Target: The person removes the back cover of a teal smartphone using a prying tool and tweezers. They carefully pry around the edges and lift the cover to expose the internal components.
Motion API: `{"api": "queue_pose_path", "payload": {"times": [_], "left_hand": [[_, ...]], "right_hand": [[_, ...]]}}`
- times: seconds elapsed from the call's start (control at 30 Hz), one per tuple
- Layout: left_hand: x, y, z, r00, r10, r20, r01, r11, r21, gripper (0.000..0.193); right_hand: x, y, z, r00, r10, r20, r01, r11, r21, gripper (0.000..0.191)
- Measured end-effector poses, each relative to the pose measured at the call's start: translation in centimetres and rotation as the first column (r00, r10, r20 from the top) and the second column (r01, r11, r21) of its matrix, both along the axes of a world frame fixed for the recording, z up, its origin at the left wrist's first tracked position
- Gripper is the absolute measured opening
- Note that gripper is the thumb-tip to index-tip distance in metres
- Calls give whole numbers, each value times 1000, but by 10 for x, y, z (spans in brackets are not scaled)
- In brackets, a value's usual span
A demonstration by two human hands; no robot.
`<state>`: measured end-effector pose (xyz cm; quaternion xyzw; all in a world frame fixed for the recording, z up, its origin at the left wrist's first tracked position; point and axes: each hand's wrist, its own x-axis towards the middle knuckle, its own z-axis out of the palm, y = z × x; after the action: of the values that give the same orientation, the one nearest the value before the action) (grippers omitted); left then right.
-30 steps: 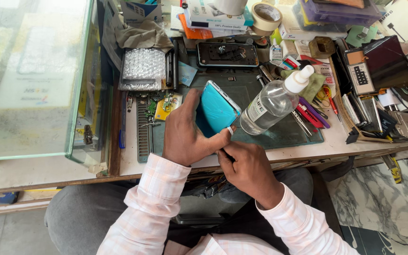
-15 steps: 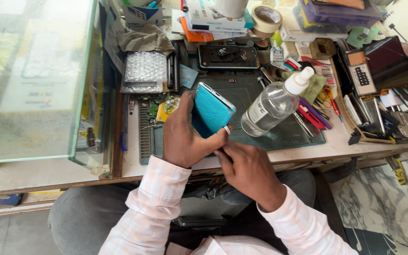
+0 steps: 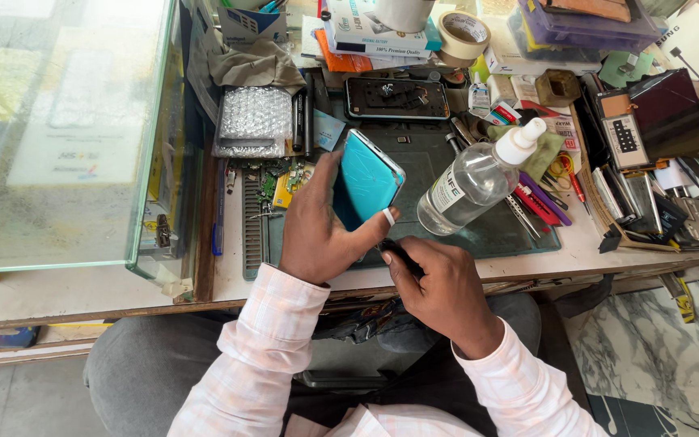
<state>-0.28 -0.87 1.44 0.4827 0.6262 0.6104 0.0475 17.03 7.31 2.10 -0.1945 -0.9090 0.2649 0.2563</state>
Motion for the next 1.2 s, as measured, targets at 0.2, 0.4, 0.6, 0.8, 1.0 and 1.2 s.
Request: {"api": "queue_pose_path", "payload": {"times": [0.2, 0.4, 0.6, 0.8, 1.0, 1.2], "left_hand": [[-1, -5, -6, 989, -114, -94, 119, 992, 49, 88], [3, -8, -1, 984, -158, -82, 164, 984, 75, 87], [5, -14, 11, 968, -131, -214, 141, 990, 31, 87], [9, -16, 17, 944, -123, -306, 111, 992, -56, 88], [15, -14, 18, 842, -142, -520, 72, 986, -153, 85], [18, -13, 14, 804, -184, -565, 92, 978, -187, 86]], "right_hand": [[8, 1, 12, 987, -11, -161, 0, 998, -66, 15], [25, -1, 39, 962, -130, -240, 86, 979, -185, 22], [23, -2, 47, 968, -130, -216, 143, 989, 46, 23], [28, 3, 45, 974, -116, -193, 122, 992, 21, 26], [37, 8, 45, 980, -193, -47, 196, 977, 84, 38], [41, 7, 41, 981, -187, -54, 193, 973, 127, 34]]}}
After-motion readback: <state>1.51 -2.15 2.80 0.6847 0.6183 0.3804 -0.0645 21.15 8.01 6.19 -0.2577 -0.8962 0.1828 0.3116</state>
